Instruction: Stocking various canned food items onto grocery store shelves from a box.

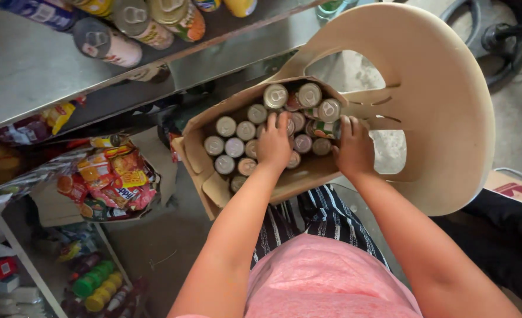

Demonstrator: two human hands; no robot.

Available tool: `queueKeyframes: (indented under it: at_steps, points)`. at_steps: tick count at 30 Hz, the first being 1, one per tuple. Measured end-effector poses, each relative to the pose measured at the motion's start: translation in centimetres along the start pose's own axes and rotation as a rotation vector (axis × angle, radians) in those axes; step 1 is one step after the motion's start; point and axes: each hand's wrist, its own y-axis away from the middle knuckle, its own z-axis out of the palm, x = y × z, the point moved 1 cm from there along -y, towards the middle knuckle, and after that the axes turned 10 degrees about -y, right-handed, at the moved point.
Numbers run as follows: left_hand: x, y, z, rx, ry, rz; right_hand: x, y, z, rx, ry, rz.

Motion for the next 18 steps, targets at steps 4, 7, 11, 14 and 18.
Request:
queueKeyframes:
  at_steps: [4,7,11,14,18]
  points:
    - [-0.2,0.4,1.6,0.093,-0.007,0.057,0.6,0.0,0.1,0.031,-0.062,-0.069]
    - [-0.5,1.1,0.1,0.106,0.095,0.033,0.6,-0.1,-0.3,0.026,-0.108,-0.108]
    - [-1.9,2.7,-1.7,0.185,0.225,0.030,-1.1,0.2,-2.1,0.050,-0.189,-0.093]
    - [-2.4,4.6,-3.1,0.157,0.338,-0.002,-2.1,0.8,-3.4,0.110,-0.297,-0.098]
    - [-1.7,6.8,-7.1,0.140,0.373,-0.097,-3.2,0.8,-5.7,0.046,-0.366,-0.168]
